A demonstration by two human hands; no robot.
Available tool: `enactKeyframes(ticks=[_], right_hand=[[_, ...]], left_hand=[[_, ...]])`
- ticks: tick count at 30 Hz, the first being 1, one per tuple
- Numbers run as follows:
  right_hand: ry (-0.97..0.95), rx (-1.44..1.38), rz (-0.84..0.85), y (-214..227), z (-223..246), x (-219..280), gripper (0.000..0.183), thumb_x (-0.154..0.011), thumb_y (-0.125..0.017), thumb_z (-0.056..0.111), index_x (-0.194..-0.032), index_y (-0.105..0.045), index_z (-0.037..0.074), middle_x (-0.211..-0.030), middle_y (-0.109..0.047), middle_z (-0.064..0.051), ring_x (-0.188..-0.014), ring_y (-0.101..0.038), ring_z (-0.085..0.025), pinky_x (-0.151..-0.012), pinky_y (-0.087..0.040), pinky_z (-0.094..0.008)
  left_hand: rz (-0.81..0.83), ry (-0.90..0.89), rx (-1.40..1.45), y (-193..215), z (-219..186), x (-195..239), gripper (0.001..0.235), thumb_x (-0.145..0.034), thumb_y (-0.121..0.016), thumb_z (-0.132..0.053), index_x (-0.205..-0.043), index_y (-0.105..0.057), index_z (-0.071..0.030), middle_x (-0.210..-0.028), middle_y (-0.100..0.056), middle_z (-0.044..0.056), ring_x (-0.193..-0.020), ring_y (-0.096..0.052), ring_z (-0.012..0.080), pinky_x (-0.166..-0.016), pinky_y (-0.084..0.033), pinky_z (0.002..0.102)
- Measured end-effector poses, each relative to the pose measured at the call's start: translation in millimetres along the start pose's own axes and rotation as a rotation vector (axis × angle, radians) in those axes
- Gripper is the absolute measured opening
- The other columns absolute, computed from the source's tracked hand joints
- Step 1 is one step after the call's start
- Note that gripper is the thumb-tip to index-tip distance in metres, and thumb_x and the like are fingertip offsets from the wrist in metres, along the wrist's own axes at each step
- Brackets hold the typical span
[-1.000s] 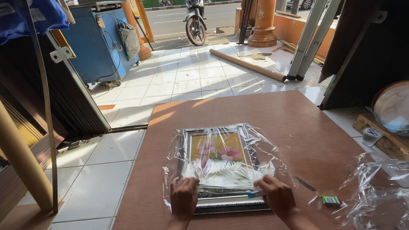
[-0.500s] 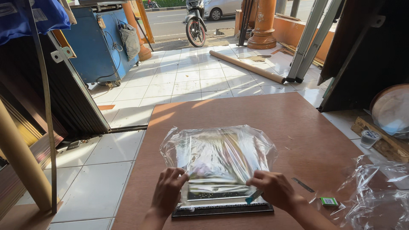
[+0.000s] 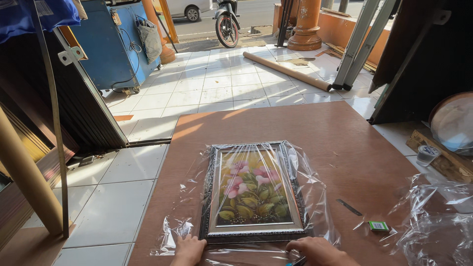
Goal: The person wraps a picture frame in plastic film, using a utility knife to cut the film and a stapler to secure the edges to the back of the frame.
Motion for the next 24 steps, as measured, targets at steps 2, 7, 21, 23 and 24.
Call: enactKeyframes(ticks=[2, 7, 21, 23, 24], right_hand=[[-0.14, -0.132, 0.012, 41, 18, 34, 0.046, -0.09, -0.086, 0.054, -0.134, -0.074, 0.051, -0.126, -0.078, 0.009, -0.117, -0.074, -0.017, -0.093, -0.055, -0.039], [-0.287, -0.55, -0.177, 50, -51, 20, 0.049, -0.079, -0.099, 0.06, -0.113, -0.089, 0.026, -0.106, -0.09, 0.01, -0.1, -0.081, -0.005, -0.087, -0.059, -0.023], [-0.239, -1.781, -0.47, 32, -122, 30, 0.043, -0.105, -0.075, 0.039, -0.129, -0.072, 0.004, -0.084, -0.062, -0.007, -0.072, -0.059, -0.018, -0.066, -0.052, -0.035], [-0.211, -1.817, -0.564, 51, -123, 35, 0.047, -0.104, -0.074, 0.027, -0.144, -0.067, 0.003, -0.1, -0.066, -0.008, -0.087, -0.062, -0.021, -0.074, -0.056, -0.039], [-0.163, -1.843, -0.647, 65, -125, 39, 0.059, -0.103, -0.074, 0.015, -0.159, -0.062, 0.003, -0.116, -0.069, -0.009, -0.101, -0.065, -0.024, -0.082, -0.061, -0.043]], left_hand=[[0.099, 0.019, 0.046, -6, 6, -2, 0.045, -0.108, -0.055, -0.029, -0.152, -0.053, -0.033, -0.152, -0.058, 0.008, -0.148, -0.046, 0.0328, -0.118, -0.035, 0.068], [0.083, 0.056, 0.221, 81, -26, 70, 0.039, -0.097, -0.058, -0.018, -0.134, -0.066, -0.027, -0.159, -0.05, 0.009, -0.158, -0.038, 0.0342, -0.136, -0.024, 0.069], [-0.018, -0.041, 0.295, 66, -91, 47, 0.142, -0.09, -0.073, -0.088, -0.181, 0.025, -0.04, -0.189, 0.035, 0.013, -0.172, 0.032, 0.0494, -0.132, 0.008, 0.079], [-0.129, -0.104, 0.287, 73, -112, 41, 0.131, -0.097, -0.065, -0.088, -0.182, 0.02, -0.037, -0.191, 0.032, 0.01, -0.173, 0.031, 0.05, -0.131, 0.009, 0.08], [-0.249, -0.152, 0.287, 83, -122, 40, 0.121, -0.104, -0.058, -0.089, -0.184, 0.015, -0.034, -0.192, 0.029, 0.007, -0.173, 0.03, 0.0506, -0.131, 0.01, 0.081]])
Point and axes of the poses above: each hand's wrist, its own x-axis away from the middle knuckle, its own y-axis out of the back of the hand, z = x × y, the point moved 10 cm from there along -x, towards the middle knuckle
